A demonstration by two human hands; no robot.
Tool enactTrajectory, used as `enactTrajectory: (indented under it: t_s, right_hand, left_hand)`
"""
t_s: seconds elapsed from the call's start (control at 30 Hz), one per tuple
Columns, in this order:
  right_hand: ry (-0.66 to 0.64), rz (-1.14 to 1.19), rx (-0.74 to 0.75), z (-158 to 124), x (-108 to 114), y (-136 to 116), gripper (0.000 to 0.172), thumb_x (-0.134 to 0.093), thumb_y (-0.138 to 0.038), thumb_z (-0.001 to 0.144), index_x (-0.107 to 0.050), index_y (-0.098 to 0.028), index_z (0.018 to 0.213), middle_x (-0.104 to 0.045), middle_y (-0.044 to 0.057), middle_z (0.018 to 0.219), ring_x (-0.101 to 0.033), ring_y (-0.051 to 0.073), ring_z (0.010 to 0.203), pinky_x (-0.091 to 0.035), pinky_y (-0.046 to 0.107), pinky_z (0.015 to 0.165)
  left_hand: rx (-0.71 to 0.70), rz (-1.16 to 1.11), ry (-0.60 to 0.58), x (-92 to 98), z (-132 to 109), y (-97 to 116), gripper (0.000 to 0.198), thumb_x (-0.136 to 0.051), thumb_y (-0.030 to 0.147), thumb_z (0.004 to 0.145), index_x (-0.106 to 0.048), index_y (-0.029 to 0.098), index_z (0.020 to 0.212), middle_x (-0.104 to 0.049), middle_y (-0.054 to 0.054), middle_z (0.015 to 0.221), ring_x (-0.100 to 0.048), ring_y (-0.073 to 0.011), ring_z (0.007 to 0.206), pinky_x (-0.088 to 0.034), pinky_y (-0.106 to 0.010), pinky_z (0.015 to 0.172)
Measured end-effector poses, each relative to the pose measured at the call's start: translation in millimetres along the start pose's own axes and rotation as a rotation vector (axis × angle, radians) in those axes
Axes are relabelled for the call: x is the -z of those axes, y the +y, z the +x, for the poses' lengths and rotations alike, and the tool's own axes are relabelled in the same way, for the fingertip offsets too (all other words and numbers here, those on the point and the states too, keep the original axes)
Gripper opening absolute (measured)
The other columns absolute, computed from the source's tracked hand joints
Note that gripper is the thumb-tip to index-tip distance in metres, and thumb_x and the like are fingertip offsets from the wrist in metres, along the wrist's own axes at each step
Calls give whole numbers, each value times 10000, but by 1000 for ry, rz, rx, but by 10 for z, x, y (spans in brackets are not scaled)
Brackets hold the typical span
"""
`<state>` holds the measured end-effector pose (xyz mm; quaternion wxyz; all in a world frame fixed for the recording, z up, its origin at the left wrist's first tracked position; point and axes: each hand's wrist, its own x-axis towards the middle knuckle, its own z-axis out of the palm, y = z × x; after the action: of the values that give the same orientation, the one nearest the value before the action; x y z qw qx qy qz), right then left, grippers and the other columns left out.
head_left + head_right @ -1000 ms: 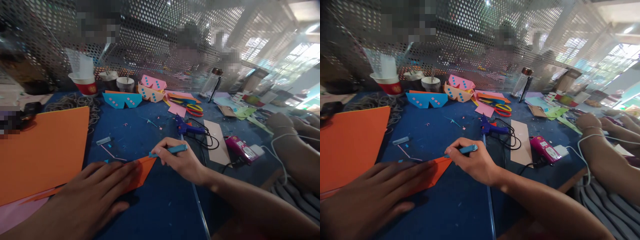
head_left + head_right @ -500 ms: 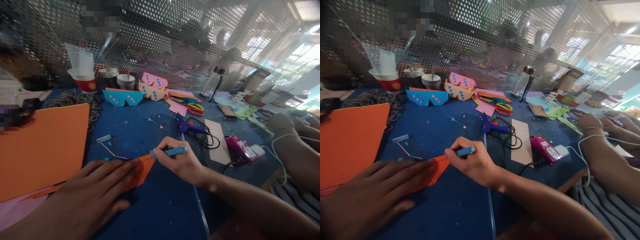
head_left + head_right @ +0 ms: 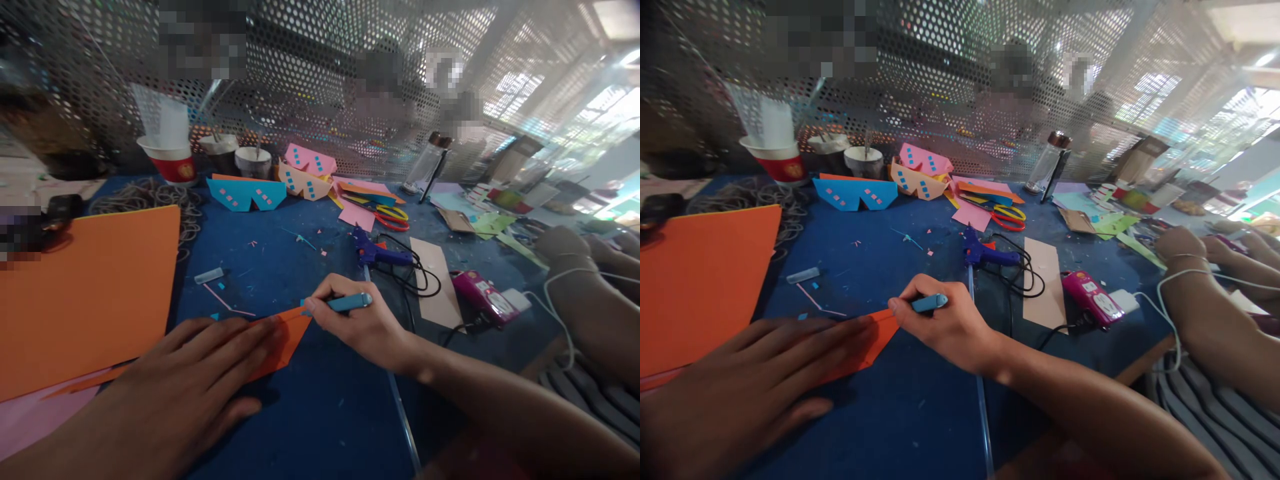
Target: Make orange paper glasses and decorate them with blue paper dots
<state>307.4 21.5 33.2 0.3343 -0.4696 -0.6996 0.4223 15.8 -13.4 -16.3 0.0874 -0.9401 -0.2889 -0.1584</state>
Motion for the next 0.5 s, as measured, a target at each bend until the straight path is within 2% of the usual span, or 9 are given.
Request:
enactTrajectory:
  t_s: [0.13, 0.33, 0.5]
  right_hand:
    - [-5, 1, 10, 3, 1, 16, 267, -725, -424, 1011, -697, -204, 862, -552, -58, 675, -445, 85, 600, -357, 223, 531]
    - [-15, -9, 15, -3, 4, 37, 264, -721, -438, 1021, -718, -206, 894, -561, -57, 683, -448, 83, 597, -354, 224, 531]
    - [-14, -16, 18, -7, 6, 21, 266, -721, -442, 1021, -729, -206, 898, -584, -46, 713, -466, 88, 614, -371, 225, 547]
  left_hand:
    - [-12, -11, 41, -6, 1, 13, 581, -523, 623, 1111, -574, 320, 1604, -724, -9, 1514, -654, -291, 1250, -400, -459, 1050]
    - [12, -33, 35, -13, -9, 9, 602, -527, 598, 1116, -492, 356, 1666, -720, -10, 1519, -667, -302, 1264, -438, -465, 1043]
    - [-2, -12, 30, -22, -9, 1, 590, -533, 586, 1118, -508, 344, 1656, -721, -11, 1514, -662, -302, 1261, -420, -467, 1059]
